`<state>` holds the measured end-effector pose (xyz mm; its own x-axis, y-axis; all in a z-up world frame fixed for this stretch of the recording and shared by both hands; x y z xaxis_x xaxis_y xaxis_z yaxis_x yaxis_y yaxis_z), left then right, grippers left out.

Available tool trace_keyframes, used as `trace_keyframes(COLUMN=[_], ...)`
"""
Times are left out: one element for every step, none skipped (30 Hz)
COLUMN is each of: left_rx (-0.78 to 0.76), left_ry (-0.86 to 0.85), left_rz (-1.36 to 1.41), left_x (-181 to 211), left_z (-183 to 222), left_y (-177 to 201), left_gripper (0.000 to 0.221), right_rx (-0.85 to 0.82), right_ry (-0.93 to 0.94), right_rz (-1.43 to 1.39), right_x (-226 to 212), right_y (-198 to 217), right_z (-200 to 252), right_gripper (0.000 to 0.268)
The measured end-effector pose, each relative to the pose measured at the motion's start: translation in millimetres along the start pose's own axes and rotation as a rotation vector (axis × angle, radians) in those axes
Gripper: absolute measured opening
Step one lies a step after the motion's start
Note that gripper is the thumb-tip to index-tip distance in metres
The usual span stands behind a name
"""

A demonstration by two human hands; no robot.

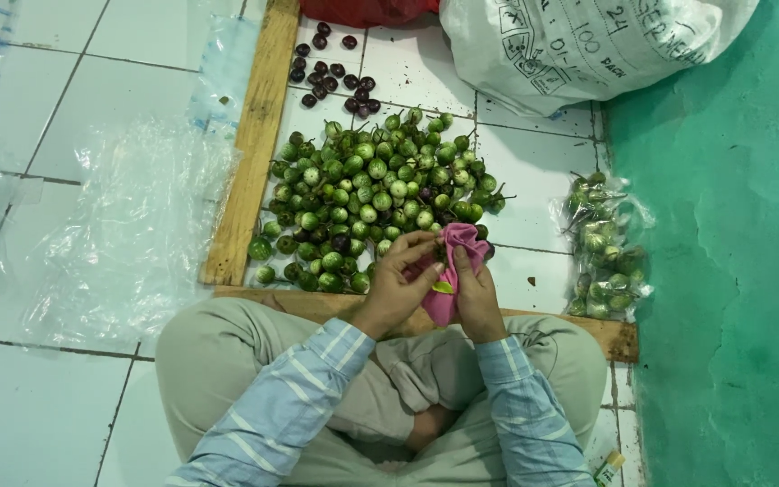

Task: Cleaning small green vegetables with a cloth and packing them into plastic bags

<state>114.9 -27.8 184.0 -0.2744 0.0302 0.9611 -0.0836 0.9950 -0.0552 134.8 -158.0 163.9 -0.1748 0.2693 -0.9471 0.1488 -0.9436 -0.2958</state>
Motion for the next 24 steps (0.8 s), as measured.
trace_keyframes(left_rx=[0.000, 0.006, 0.015, 0.016, 0.019, 0.023, 0.022, 0.007, -0.005, -0.003, 0.012, 0.027, 0.026, 0.036, 0.044, 0.041, 0.056, 0.071, 0.074, 0.097, 0.119, 0.120, 0.109, 0.098], left_ry=[-0.001, 0.018, 0.041, 0.043, 0.061, 0.079, 0.079, 0.060, 0.042, 0.042, 0.040, 0.039, 0.038, 0.046, 0.053, 0.052, 0.079, 0.107, 0.106, 0.118, 0.129, 0.128, 0.137, 0.146], left_rz=[0.001, 0.004, 0.005, 0.005, 0.051, 0.096, 0.097, 0.152, 0.207, 0.207, 0.236, 0.264, 0.264, 0.245, 0.225, 0.225, 0.251, 0.278, 0.278, 0.303, 0.328, 0.328, 0.352, 0.375], left_x=[-2, -7, -11, -7, -4, -1, 0, 3, 6, 7, 7, 8, 6, 3, 0, -2, -7, -11, -16, -21, -27, -25, -24, -23], left_z=[0, 0, 2, 3, 3, 3, 1, 0, -1, -2, -3, -4, -3, -1, 0, 0, 2, 4, 3, 3, 2, 1, 0, -1], left_y=[-1, -2, -2, -1, -1, 0, 1, 0, -1, -3, -2, -2, -1, 0, 1, 0, 0, 0, -1, 1, 1, 1, -1, -3], left_gripper=[0.034, 0.036, 0.038, 0.038, 0.036, 0.035, 0.035, 0.034, 0.034, 0.034, 0.032, 0.030, 0.030, 0.031, 0.032, 0.032, 0.033, 0.035, 0.035, 0.031, 0.028, 0.028, 0.026, 0.024], right_rx=[0.000, 0.014, 0.027, 0.026, 0.045, 0.065, 0.066, 0.069, 0.071, 0.070, 0.027, -0.016, -0.016, -0.027, -0.036, -0.033, -0.028, -0.023, -0.026, -0.007, 0.013, 0.012, 0.028, 0.043], right_ry=[0.001, 0.032, 0.060, 0.058, 0.085, 0.113, 0.113, 0.096, 0.076, 0.075, 0.076, 0.076, 0.077, 0.133, 0.190, 0.191, 0.222, 0.252, 0.252, 0.237, 0.223, 0.224, 0.214, 0.203], right_rz=[0.001, 0.007, 0.011, 0.012, 0.042, 0.072, 0.073, -0.006, -0.085, -0.084, -0.067, -0.050, -0.051, 0.035, 0.121, 0.119, 0.166, 0.213, 0.214, 0.187, 0.162, 0.162, 0.115, 0.067], right_x=[1, 0, 0, -5, -13, -21, -20, -17, -13, -11, -9, -7, -8, -13, -19, -15, -13, -11, -12, -13, -14, -12, -8, -5], right_y=[1, 4, 6, 3, 2, 0, 2, 5, 8, 10, 7, 4, 0, -5, -11, -5, -1, 4, 3, 3, 4, 7, 13, 19], right_z=[-1, -2, -2, 0, 0, 1, -1, -2, -4, -3, -3, -3, 0, 4, 7, 5, 4, 3, 2, 1, -1, -4, -5, -6], right_gripper=[0.036, 0.033, 0.031, 0.031, 0.030, 0.029, 0.029, 0.028, 0.027, 0.027, 0.030, 0.034, 0.034, 0.030, 0.028, 0.028, 0.028, 0.027, 0.027, 0.026, 0.025, 0.025, 0.026, 0.026])
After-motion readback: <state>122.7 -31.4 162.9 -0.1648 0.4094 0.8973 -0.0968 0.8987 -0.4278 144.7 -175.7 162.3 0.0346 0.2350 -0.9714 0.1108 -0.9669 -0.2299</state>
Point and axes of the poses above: each hand's wrist, its own z-axis away from the middle knuckle, its own y-axis out of the back of the hand, x = y × z, the point moved 9 cm from there along -z, towards the middle knuckle, and after that the axes turned 2 degrees about -y, right-handed, at the moved point
